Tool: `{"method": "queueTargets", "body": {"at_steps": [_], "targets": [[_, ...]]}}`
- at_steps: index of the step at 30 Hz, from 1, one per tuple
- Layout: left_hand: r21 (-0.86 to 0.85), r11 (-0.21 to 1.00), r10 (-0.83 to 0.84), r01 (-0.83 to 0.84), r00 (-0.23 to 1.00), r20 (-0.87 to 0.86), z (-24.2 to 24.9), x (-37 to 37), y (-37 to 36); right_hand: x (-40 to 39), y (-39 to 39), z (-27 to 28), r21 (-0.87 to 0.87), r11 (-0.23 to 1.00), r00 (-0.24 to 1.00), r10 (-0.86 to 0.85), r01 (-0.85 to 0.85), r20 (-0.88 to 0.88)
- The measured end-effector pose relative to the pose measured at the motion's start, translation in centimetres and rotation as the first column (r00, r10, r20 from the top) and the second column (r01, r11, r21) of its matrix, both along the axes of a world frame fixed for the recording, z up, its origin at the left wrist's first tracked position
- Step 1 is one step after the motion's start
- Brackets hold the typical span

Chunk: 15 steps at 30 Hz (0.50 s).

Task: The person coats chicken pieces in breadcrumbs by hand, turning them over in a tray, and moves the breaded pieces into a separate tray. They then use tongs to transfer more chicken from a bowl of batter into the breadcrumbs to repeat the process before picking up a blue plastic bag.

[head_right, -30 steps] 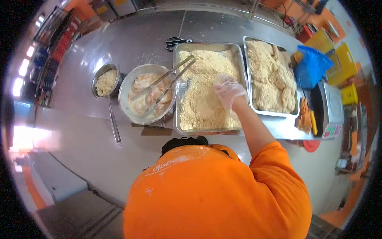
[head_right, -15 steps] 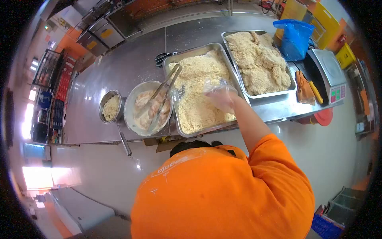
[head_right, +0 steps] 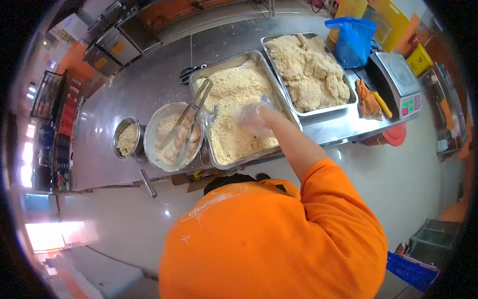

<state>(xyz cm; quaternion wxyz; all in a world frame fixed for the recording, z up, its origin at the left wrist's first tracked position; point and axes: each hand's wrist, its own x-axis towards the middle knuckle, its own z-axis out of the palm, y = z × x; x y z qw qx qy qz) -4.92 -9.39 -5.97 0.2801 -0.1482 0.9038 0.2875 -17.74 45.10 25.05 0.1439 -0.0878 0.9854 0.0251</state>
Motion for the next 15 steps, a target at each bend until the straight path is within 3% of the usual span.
{"method": "queueTargets", "body": {"at_steps": [2,6,7,8,9,11,13,15], "targets": [[0.008,1.0,0.001,-0.001,1.0,-0.007,0.0,0.0,0.4,-0.1,0.7,2.8,-0.189,0.975,0.99,-0.131,0.12,-0.045],[0.016,1.0,0.002,-0.001,0.999,-0.035,-0.5,0.2,0.8,-3.2,3.2,3.8,-0.544,0.8,0.962,-0.265,0.255,0.062],[0.019,1.0,0.0,0.001,0.999,-0.043,-0.7,0.4,0.9,-3.7,3.0,5.1,-0.294,0.931,0.977,-0.21,0.215,0.046],[0.024,1.0,0.001,0.001,0.998,-0.056,-0.8,0.5,1.0,-4.2,3.5,4.9,-0.098,0.994,0.999,-0.047,0.047,0.001],[0.022,1.0,0.002,0.0,0.998,-0.066,-0.9,0.8,0.9,-4.9,4.5,4.4,0.105,0.986,0.991,0.131,-0.129,-0.008],[0.032,0.999,0.006,-0.004,0.996,-0.088,-0.5,1.4,1.2,-5.4,4.5,5.2,0.168,0.978,0.992,0.124,-0.121,-0.003],[0.074,0.997,0.03,-0.023,0.996,-0.088,0.8,1.8,1.8,-4.7,3.4,8.6,-0.094,0.961,0.965,-0.259,0.261,0.033],[0.121,0.988,0.104,-0.095,0.992,-0.067,1.4,2.4,2.5,-4.9,4.1,10.0,-0.286,0.875,0.921,-0.374,0.39,0.11]]}}
